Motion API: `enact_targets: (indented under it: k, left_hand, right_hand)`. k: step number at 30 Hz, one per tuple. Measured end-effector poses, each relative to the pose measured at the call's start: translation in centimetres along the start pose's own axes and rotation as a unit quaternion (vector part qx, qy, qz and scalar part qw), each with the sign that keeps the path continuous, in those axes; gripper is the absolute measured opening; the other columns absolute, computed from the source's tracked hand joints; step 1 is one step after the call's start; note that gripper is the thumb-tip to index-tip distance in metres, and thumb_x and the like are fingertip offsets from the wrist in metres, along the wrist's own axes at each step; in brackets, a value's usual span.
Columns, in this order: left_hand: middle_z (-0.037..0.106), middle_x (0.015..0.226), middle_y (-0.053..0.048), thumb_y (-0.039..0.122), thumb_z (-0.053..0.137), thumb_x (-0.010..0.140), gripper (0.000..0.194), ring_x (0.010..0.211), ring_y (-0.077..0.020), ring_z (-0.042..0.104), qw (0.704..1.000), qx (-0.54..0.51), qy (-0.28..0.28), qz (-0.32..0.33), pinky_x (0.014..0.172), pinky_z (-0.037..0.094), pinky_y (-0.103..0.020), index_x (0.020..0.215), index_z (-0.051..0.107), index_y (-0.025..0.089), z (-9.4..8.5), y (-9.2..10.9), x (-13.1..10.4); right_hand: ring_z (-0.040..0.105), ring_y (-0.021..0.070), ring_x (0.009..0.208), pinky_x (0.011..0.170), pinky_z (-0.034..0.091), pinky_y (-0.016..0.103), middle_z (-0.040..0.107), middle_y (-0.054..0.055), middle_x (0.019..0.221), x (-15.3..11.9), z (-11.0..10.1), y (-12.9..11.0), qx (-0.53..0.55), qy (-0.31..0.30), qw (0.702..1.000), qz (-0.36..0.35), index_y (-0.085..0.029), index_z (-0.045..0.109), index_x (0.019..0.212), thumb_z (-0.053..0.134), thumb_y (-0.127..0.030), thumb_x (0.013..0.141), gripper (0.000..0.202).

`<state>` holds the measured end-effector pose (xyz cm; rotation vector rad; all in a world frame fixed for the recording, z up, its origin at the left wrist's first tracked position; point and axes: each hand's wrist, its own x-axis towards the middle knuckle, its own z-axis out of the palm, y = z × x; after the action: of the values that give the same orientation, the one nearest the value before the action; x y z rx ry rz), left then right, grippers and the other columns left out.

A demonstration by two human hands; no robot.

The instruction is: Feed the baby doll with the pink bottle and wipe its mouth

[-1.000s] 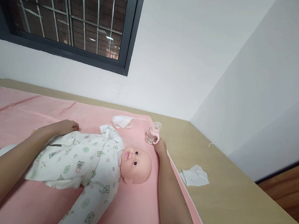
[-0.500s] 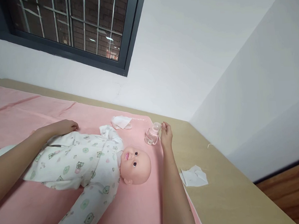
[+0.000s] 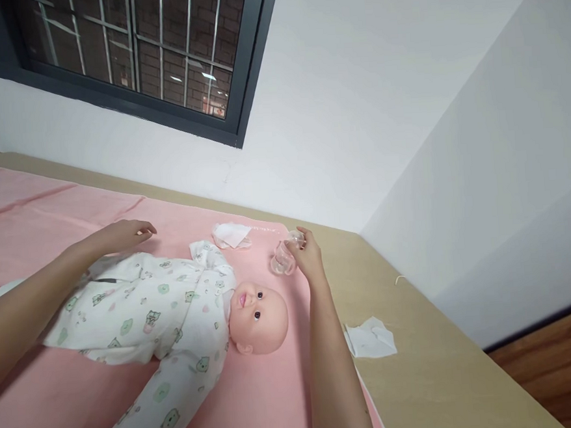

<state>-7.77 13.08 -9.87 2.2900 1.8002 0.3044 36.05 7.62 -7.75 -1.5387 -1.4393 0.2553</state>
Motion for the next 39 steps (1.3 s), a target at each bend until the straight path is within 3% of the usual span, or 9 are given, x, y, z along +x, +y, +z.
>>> enact_targets:
  k: [4, 9, 14, 17, 21, 25, 29, 39]
  left_hand:
    - [0.065, 0.123, -0.005, 0.042, 0.041, 0.083, 0.045, 0.105, -0.0249, 0.062, 0.995, -0.078, 0.064, 0.030, 0.085, 0.047, -0.032, 0.118, 0.061, 0.023, -1.5, 2.6, -1.6]
    - [0.065, 0.119, -0.004, 0.043, 0.049, 0.085, 0.039, 0.100, -0.0199, 0.063, 0.952, -0.211, 0.168, 0.145, 0.082, 0.050, -0.028, 0.118, 0.059, 0.023, -3.4, 7.4, -5.1]
    - [0.061, 0.126, -0.002, 0.041, 0.055, 0.086, 0.048, 0.109, -0.0204, 0.060, 0.926, -0.187, 0.201, 0.258, 0.086, 0.049, -0.030, 0.132, 0.048, 0.026, -4.0, 11.5, -8.6]
    - [0.058, 0.133, -0.004, 0.041, 0.057, 0.086, 0.052, 0.115, -0.0237, 0.057, 0.926, -0.133, 0.214, 0.282, 0.095, 0.044, -0.036, 0.134, 0.045, 0.024, -3.7, 13.0, -9.9]
    - [0.057, 0.134, -0.005, 0.047, 0.057, 0.085, 0.055, 0.113, -0.0265, 0.057, 0.933, -0.100, 0.203, 0.279, 0.098, 0.041, -0.041, 0.133, 0.047, 0.023, -3.0, 13.9, -10.4]
    - [0.060, 0.131, -0.005, 0.052, 0.061, 0.080, 0.057, 0.115, -0.0271, 0.057, 0.939, -0.124, 0.177, 0.267, 0.096, 0.043, -0.037, 0.129, 0.054, 0.023, -2.5, 13.8, -9.7]
    - [0.059, 0.133, -0.002, 0.045, 0.068, 0.072, 0.064, 0.118, -0.0274, 0.057, 0.940, -0.168, 0.143, 0.262, 0.097, 0.046, -0.036, 0.132, 0.054, 0.026, -2.2, 13.4, -8.9]
    - [0.060, 0.131, 0.001, 0.036, 0.068, 0.071, 0.061, 0.129, -0.0281, 0.048, 0.937, -0.204, 0.148, 0.243, 0.095, 0.048, -0.033, 0.130, 0.057, 0.030, -2.2, 13.6, -9.5]
  right_hand:
    - [0.060, 0.0214, 0.091, 0.086, 0.049, 0.041, 0.063, 0.010, 0.108, -0.9, 0.0, -3.5, 0.065, 0.005, 0.997, -0.036, -0.017, 0.054, 0.120, 0.069, -0.043, 0.066, 0.061]
    - [0.060, 0.0206, 0.095, 0.088, 0.049, 0.039, 0.064, 0.006, 0.106, -2.9, 0.6, -8.0, 0.154, -0.008, 0.985, -0.074, -0.021, 0.058, 0.114, 0.071, -0.041, 0.067, 0.053]
    - [0.060, 0.0188, 0.092, 0.080, 0.052, 0.034, 0.064, 0.004, 0.101, -5.8, 2.0, -11.8, 0.218, -0.044, 0.970, -0.095, -0.023, 0.058, 0.104, 0.073, -0.042, 0.069, 0.043]
    - [0.061, 0.0180, 0.091, 0.077, 0.053, 0.032, 0.063, 0.003, 0.100, -7.7, 2.7, -13.7, 0.243, -0.069, 0.964, -0.085, -0.023, 0.056, 0.100, 0.073, -0.043, 0.069, 0.040]
    - [0.061, 0.0189, 0.093, 0.074, 0.053, 0.032, 0.064, 0.004, 0.101, -9.7, 3.5, -15.3, 0.243, -0.100, 0.961, -0.086, -0.022, 0.056, 0.099, 0.074, -0.041, 0.069, 0.040]
    - [0.061, 0.0202, 0.095, 0.074, 0.054, 0.033, 0.065, 0.004, 0.101, -10.4, 4.1, -15.5, 0.242, -0.117, 0.961, -0.073, -0.023, 0.057, 0.100, 0.076, -0.041, 0.067, 0.042]
    - [0.062, 0.0210, 0.096, 0.073, 0.056, 0.034, 0.066, 0.005, 0.101, -10.3, 4.3, -15.3, 0.244, -0.109, 0.961, -0.068, -0.023, 0.058, 0.099, 0.077, -0.043, 0.067, 0.043]
    - [0.064, 0.0203, 0.093, 0.073, 0.055, 0.033, 0.067, 0.005, 0.100, -10.4, 4.0, -15.7, 0.268, -0.121, 0.954, -0.052, -0.023, 0.059, 0.097, 0.078, -0.044, 0.063, 0.045]
